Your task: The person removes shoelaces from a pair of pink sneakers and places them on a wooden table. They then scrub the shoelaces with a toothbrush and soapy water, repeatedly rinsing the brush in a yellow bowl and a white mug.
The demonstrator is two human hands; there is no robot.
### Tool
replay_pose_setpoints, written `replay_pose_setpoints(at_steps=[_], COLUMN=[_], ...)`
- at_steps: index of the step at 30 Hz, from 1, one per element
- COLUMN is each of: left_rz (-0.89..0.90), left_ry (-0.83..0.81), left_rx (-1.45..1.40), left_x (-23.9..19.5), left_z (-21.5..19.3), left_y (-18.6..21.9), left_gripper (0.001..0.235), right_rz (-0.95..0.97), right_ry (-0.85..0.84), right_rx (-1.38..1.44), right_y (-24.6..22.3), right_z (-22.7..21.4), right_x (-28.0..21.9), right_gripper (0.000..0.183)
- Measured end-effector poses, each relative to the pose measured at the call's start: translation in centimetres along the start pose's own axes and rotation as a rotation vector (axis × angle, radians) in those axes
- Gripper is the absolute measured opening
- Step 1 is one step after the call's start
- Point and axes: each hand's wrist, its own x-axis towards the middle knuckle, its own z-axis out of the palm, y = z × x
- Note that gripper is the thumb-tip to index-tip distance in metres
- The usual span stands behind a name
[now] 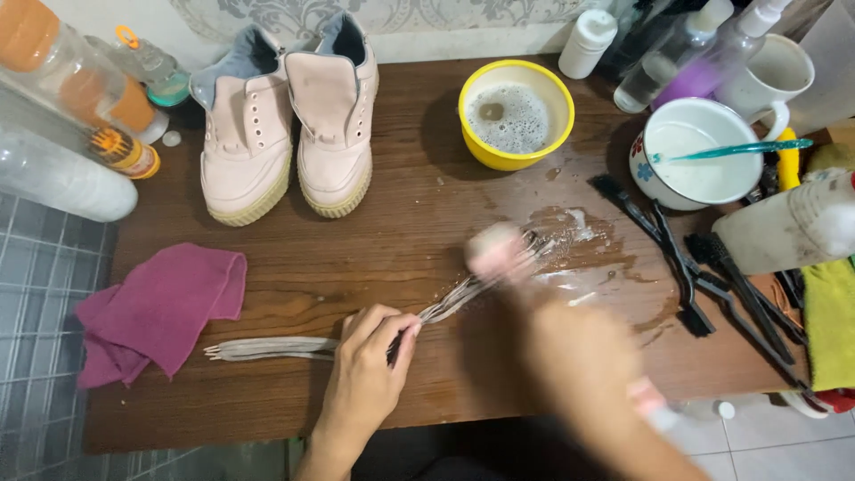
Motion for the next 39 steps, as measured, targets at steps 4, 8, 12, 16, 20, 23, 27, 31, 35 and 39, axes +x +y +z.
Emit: replay_pose_setpoints(at_steps=[4,8,12,16,20,23,27,31,35,39], left_rz=[-0.025,-0.021,-0.024,-0.022,-0.038,-0.034,-0.032,-0.030,0.009,0.006], left_ry=[-0.028,-0.036,-0.015,-0.013,-0.020,-0.014,-0.010,-0.023,-0.030,-0.027], left_rx=[0.015,-0.008,-0.006,-0.009,-0.006,-0.021,-0.003,0.007,0.074,0.184], left_x=[0.2,0.3,0.3,0.3,0.2,0.4,0.0,0.3,0.3,0.0], left_z=[0.0,-0.2,-0.2,0.0,-0.1,-0.4,-0.1,-0.1,-0.3,0.0], left_y=[-0.1,0.0,0.2,0.1,0.1,0.5,0.4,0.1,0.5,1.3], left_gripper=[0.009,0.010,0.008,0.008,0.009,0.007,0.006,0.009,0.009,0.008], right_rz=[-0.598,0.007,0.166,-0.574,-0.081,0.008,-0.401,-0.417,-0.036,-0.119], right_ry=[0.373,0.152,-0.092,0.166,-0.299,0.145,0.363,0.010,0.070,0.204], right_rx=[0.157,0.101,0.293,-0.007,0.138,0.040,-0.074,0.203,0.141,0.079], right_y=[-2.3,4.2,0.6,-2.0,0.5,4.5,-1.5,-0.5,4.0,-0.6], right_z=[0.9,1.1,-1.8,6.1,-10.7,0.5,4.7,-1.7,-1.4,2.5], right_x=[-2.4,5.6,0.5,-0.7,-0.9,5.5,-1.6,-1.1,4.9,-0.7], right_gripper=[0.055,0.040,0.034,0.035,0.047,0.031,0.019,0.049,0.082,0.035])
